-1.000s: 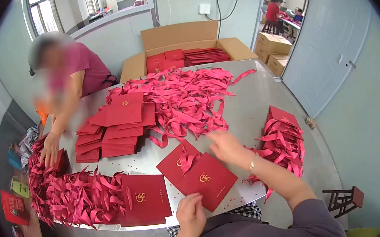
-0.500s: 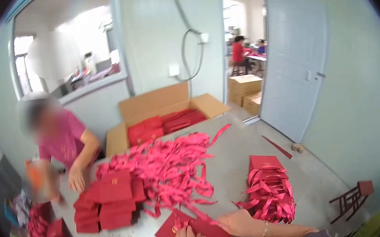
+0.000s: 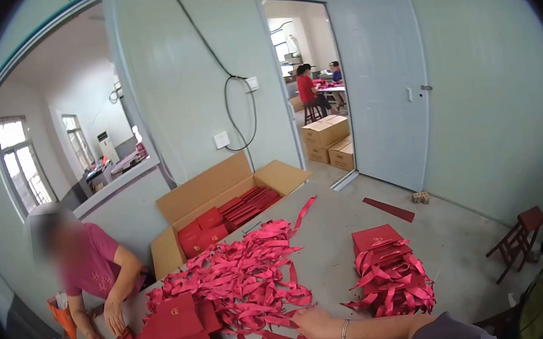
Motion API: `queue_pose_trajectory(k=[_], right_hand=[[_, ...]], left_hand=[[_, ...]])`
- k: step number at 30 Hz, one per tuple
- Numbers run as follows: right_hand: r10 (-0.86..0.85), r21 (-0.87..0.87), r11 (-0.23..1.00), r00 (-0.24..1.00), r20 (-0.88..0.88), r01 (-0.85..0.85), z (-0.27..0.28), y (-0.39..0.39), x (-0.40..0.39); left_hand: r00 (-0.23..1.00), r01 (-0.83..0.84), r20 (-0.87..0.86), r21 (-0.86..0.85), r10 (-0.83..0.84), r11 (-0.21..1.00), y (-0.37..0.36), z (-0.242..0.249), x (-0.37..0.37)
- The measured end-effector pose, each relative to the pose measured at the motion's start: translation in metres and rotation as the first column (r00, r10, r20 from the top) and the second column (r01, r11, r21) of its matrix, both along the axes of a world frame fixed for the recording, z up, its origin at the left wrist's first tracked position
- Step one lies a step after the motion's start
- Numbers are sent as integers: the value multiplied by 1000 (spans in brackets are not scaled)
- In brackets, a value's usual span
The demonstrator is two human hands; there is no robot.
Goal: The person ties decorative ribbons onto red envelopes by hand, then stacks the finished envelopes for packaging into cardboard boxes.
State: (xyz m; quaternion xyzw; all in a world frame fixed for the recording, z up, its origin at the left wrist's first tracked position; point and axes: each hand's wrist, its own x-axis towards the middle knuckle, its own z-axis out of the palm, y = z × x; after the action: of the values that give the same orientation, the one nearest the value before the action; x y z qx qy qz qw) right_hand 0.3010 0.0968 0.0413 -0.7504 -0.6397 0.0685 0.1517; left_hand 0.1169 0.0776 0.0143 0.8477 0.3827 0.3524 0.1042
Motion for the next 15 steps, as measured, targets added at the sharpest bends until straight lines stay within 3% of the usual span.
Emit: queue_pose_trajectory(k=[2, 6, 8, 12, 15], right_hand=[[20, -89, 995, 991, -131, -32, 2, -1, 3], [16, -216, 975, 987, -157, -50, -4, 8, 8], [47, -55, 997, 991, -122, -54, -9, 7, 3], [79, 53, 996, 985, -152, -71, -6, 7, -1], [128, 97, 988, 989, -76, -121, -11, 7, -3]], left_hand=[[1000, -12, -4, 12, 12, 1000, 0, 0, 2], [999, 18, -42, -2, -18, 1000, 0, 2, 2], [998, -6, -60, 14, 7, 1000, -1, 3, 3], [998, 3, -69, 34, -1, 999, -2, 2, 4], [997, -17, -81, 31, 19, 999, -4, 1, 2]])
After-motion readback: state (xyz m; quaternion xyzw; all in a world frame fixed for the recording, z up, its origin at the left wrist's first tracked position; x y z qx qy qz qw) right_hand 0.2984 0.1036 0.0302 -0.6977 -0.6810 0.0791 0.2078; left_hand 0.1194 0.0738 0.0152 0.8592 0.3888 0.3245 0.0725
